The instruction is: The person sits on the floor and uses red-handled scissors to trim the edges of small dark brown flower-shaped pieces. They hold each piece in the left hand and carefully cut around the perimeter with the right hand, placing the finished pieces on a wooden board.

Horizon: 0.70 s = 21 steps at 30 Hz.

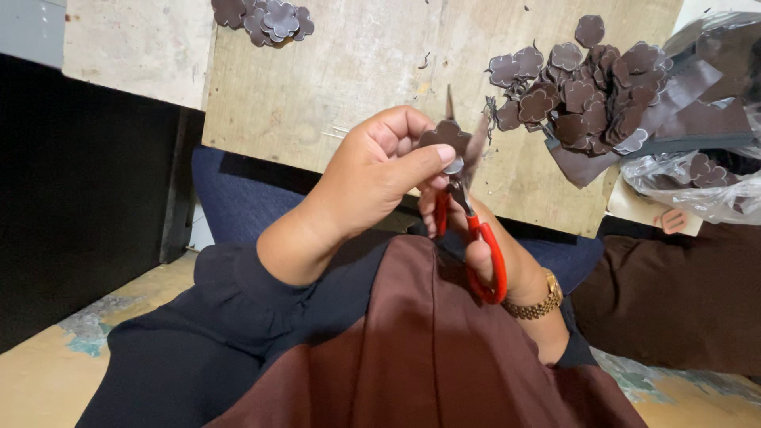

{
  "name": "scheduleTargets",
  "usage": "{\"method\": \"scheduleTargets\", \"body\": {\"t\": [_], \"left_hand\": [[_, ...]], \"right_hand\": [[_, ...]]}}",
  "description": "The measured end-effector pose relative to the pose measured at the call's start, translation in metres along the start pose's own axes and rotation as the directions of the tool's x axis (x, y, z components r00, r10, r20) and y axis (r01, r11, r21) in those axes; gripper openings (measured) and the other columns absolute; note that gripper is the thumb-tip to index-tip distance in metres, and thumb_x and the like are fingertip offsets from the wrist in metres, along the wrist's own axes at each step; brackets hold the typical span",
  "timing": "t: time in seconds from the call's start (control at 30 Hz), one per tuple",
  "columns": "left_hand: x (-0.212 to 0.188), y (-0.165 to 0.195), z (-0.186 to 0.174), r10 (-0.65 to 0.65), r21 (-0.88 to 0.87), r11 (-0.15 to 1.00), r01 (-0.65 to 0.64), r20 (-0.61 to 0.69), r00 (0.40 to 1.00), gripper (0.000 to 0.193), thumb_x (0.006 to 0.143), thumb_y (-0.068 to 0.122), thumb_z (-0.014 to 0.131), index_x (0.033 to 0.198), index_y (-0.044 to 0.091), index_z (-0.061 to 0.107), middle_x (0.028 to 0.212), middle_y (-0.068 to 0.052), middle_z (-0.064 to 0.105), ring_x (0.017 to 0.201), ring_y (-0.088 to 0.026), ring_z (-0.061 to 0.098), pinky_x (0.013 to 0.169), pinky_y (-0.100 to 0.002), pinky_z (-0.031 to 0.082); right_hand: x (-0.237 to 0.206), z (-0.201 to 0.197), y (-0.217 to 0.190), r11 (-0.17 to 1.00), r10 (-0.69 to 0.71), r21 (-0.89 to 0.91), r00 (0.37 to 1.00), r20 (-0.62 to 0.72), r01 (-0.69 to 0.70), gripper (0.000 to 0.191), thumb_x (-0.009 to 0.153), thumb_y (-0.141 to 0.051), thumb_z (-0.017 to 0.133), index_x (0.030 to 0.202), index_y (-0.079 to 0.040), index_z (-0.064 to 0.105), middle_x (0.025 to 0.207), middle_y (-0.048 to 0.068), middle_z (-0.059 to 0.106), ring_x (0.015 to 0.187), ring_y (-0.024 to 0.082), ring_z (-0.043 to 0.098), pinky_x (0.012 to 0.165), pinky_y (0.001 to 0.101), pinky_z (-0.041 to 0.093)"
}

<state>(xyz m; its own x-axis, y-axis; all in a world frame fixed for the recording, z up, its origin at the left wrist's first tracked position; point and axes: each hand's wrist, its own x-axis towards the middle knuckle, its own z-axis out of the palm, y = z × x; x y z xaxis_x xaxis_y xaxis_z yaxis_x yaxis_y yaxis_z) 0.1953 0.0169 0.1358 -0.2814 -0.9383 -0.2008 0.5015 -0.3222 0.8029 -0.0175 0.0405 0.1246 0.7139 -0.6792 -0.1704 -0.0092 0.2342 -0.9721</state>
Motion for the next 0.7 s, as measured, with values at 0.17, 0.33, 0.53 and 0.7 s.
{"method": "scheduleTargets", "body": {"t": [0.17,0.33,0.53,0.7], "left_hand": [[-0.0028,0.0022,0.0050,-0.102,-0.122,0.988,0.100,-0.012,0.995,0.018,0.099,0.010,0.066,0.108,-0.002,0.058,0.081,-0.012,0.071,0.051,-0.013,0.061,0.044,-0.029,0.052],[-0.0022,0.0004,0.0030,-0.097,-0.108,0.990,0.095,-0.013,0.995,0.016,0.099,0.012,0.067,0.106,-0.001,0.059,0.081,-0.010,0.070,0.058,-0.011,0.063,0.048,-0.025,0.051],[-0.0023,-0.0044,0.0003,-0.022,-0.050,0.998,0.025,0.064,0.998,0.011,0.102,0.009,0.067,0.104,-0.001,0.063,0.082,-0.006,0.067,0.066,-0.009,0.061,0.059,-0.024,0.052],[-0.0028,-0.0063,0.0016,0.100,-0.027,0.995,-0.099,0.048,0.994,0.008,0.103,0.006,0.065,0.106,-0.001,0.062,0.085,-0.005,0.067,0.068,-0.009,0.061,0.061,-0.025,0.053]], "right_hand": [[-0.0042,0.0049,-0.0052,0.997,0.024,0.066,0.999,0.028,-0.025,0.108,0.085,-0.091,0.049,0.143,0.000,0.044,0.128,0.007,0.048,0.116,0.018,0.047,0.107,0.0337,0.041],[0.0003,0.0040,-0.0045,0.999,-0.006,0.033,1.000,0.017,0.005,0.110,0.084,-0.091,0.052,0.146,0.000,0.039,0.128,0.006,0.047,0.113,0.019,0.046,0.106,0.0343,0.041],[0.0007,0.0005,-0.0011,0.995,-0.037,-0.091,0.999,-0.010,0.036,0.107,0.086,-0.090,0.052,0.142,0.001,0.044,0.126,0.007,0.049,0.114,0.019,0.046,0.104,0.0328,0.040],[0.0023,-0.0039,0.0032,0.995,-0.047,-0.087,0.999,-0.008,0.047,0.108,0.085,-0.090,0.052,0.143,0.001,0.044,0.122,0.007,0.049,0.107,0.017,0.046,0.099,0.0318,0.042]]}}
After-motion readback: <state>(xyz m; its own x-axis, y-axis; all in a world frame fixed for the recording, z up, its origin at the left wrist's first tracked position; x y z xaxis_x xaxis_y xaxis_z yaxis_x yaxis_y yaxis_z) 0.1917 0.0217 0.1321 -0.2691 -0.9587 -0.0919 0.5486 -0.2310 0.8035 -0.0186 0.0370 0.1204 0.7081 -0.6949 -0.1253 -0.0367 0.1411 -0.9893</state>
